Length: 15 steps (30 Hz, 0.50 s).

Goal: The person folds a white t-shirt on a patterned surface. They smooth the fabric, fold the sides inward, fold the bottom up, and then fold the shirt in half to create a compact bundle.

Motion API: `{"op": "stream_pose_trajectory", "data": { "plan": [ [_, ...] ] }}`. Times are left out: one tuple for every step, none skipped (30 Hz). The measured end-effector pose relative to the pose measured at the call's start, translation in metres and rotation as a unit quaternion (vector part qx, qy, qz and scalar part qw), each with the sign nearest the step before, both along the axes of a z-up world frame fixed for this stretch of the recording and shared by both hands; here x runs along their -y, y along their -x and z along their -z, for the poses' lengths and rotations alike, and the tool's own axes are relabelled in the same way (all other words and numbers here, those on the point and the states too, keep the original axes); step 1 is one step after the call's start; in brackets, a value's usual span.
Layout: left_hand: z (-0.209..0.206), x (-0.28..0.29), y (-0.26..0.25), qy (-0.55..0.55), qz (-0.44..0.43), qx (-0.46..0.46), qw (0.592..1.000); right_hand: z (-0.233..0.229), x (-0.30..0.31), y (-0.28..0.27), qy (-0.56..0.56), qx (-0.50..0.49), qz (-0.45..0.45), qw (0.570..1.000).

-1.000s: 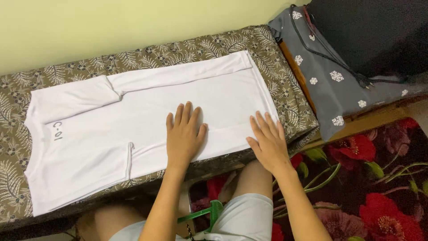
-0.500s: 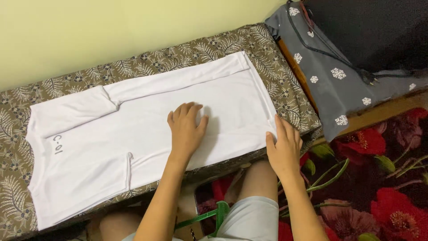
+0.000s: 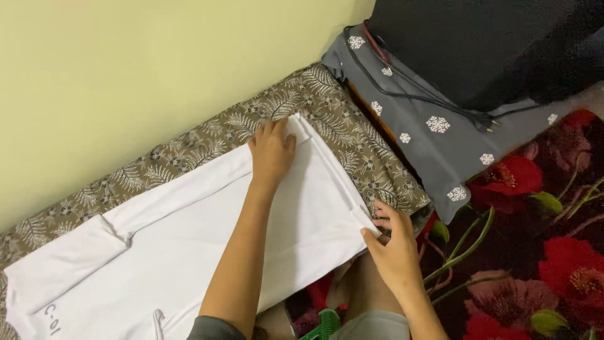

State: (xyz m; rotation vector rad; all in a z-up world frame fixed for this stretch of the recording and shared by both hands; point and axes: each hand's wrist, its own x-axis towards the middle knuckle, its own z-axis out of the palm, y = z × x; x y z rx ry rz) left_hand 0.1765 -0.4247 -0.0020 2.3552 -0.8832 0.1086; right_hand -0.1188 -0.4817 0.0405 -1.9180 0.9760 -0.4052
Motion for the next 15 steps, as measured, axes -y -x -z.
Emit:
{"op": "stream_pose_trajectory", "data": {
  "plan": [
    [0.000, 0.007, -0.006, 0.001, 0.007, -0.001, 1.000, 0.000, 0.000, -0.002, 0.001, -0.001, 0.007, 1.000],
    [0.000, 0.013, -0.012, -0.008, -0.021, 0.028, 0.999, 0.001, -0.001, -0.003, 0.004, 0.008, 0.008, 1.000],
    [0.003, 0.017, -0.014, -0.019, -0.048, 0.053, 0.997, 0.003, -0.005, -0.001, 0.005, 0.012, 0.009, 1.000],
    [0.005, 0.022, -0.017, -0.021, -0.042, 0.048, 0.998, 0.003, -0.005, 0.001, 0.003, 0.007, 0.015, 1.000],
    [0.007, 0.026, -0.021, -0.020, -0.051, 0.046, 0.997, 0.002, -0.006, 0.001, 0.015, 0.011, 0.015, 1.000],
    [0.007, 0.029, -0.025, -0.019, -0.061, 0.043, 0.997, 0.001, -0.009, 0.001, 0.028, 0.014, 0.016, 0.999],
    [0.010, 0.031, -0.027, -0.019, -0.060, 0.041, 0.997, 0.000, -0.007, 0.001, 0.028, 0.013, 0.017, 0.999],
    [0.013, 0.032, -0.028, -0.012, -0.052, 0.057, 0.997, -0.001, -0.006, 0.002, -0.007, 0.009, 0.013, 1.000],
    [0.015, 0.032, -0.030, -0.005, -0.046, 0.072, 0.996, -0.003, -0.005, 0.001, -0.041, 0.006, 0.008, 0.999],
    [0.008, 0.029, -0.026, -0.004, -0.046, 0.071, 0.996, -0.001, -0.005, 0.001, -0.040, 0.005, 0.008, 0.999],
    [0.000, 0.025, -0.023, 0.017, -0.038, 0.084, 0.996, 0.000, -0.006, 0.000, -0.071, 0.040, 0.005, 0.997],
    [-0.008, 0.021, -0.019, 0.039, -0.030, 0.096, 0.994, 0.002, -0.008, 0.000, -0.102, 0.074, 0.002, 0.992],
    [-0.017, 0.016, -0.018, 0.042, -0.035, 0.099, 0.994, 0.000, -0.011, -0.003, -0.099, 0.076, -0.003, 0.992],
    [-0.026, 0.010, -0.016, 0.053, -0.022, 0.099, 0.993, -0.001, -0.014, -0.005, -0.060, 0.095, -0.022, 0.993],
    [-0.033, -0.002, -0.014, 0.060, -0.012, 0.099, 0.993, -0.002, -0.021, -0.007, -0.026, 0.112, -0.043, 0.992]
  ]
}}
